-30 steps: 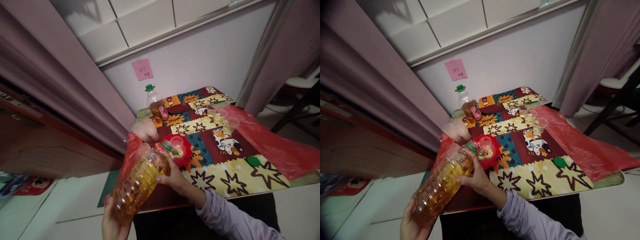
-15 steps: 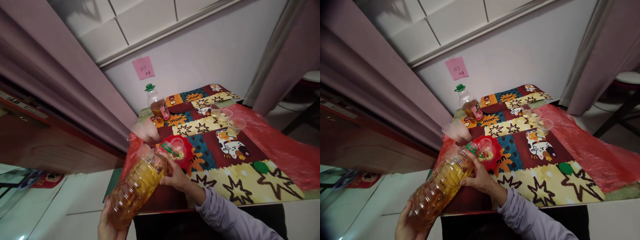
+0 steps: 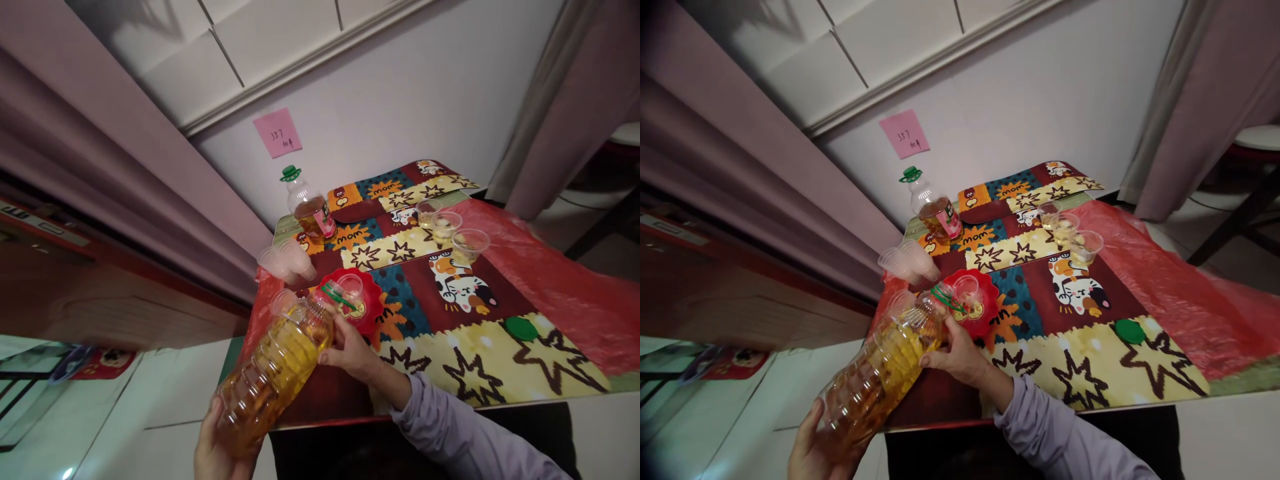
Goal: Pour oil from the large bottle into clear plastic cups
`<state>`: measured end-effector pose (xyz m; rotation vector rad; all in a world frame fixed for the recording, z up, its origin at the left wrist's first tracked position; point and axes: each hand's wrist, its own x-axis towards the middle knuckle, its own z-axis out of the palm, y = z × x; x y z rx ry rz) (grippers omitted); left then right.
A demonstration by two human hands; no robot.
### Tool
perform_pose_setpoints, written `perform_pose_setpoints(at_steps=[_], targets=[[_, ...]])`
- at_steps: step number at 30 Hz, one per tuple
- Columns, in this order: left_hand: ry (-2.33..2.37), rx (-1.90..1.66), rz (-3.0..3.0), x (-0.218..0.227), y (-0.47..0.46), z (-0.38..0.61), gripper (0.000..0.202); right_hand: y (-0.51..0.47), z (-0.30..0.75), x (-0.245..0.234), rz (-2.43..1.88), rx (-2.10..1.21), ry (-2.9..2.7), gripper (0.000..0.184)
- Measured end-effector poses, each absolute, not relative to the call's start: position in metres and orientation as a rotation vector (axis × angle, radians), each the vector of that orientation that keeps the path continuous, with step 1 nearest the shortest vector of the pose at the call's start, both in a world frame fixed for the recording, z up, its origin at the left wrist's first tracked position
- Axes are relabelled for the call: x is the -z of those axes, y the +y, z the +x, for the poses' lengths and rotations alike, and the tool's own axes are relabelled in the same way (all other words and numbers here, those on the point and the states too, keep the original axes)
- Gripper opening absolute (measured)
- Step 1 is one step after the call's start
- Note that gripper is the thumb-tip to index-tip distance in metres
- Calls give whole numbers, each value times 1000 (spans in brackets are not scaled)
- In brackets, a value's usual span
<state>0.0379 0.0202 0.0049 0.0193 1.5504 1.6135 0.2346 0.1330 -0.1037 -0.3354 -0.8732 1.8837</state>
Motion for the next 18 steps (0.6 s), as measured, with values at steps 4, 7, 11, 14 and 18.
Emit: perform_pose_setpoints(at_steps=[4,7,11,14,18], targets=[[1573,-1618,35,-13,27,48,39,135,237,102,-346,-1904,-862,97],[1589,-1616,48,-14,29,50,38,135,237,103,-350,-1928,-856,92],[1595,-1619,43,-13,28,47,40,136,239,102,-364,-1915,-867,94],[1594,-1631,8,-14,29,48,39,136,240,101,-380,-1899,-877,90],[1594,-1633,-9,-17,31,50,36,135,240,101,-401,-1904,-876,86]])
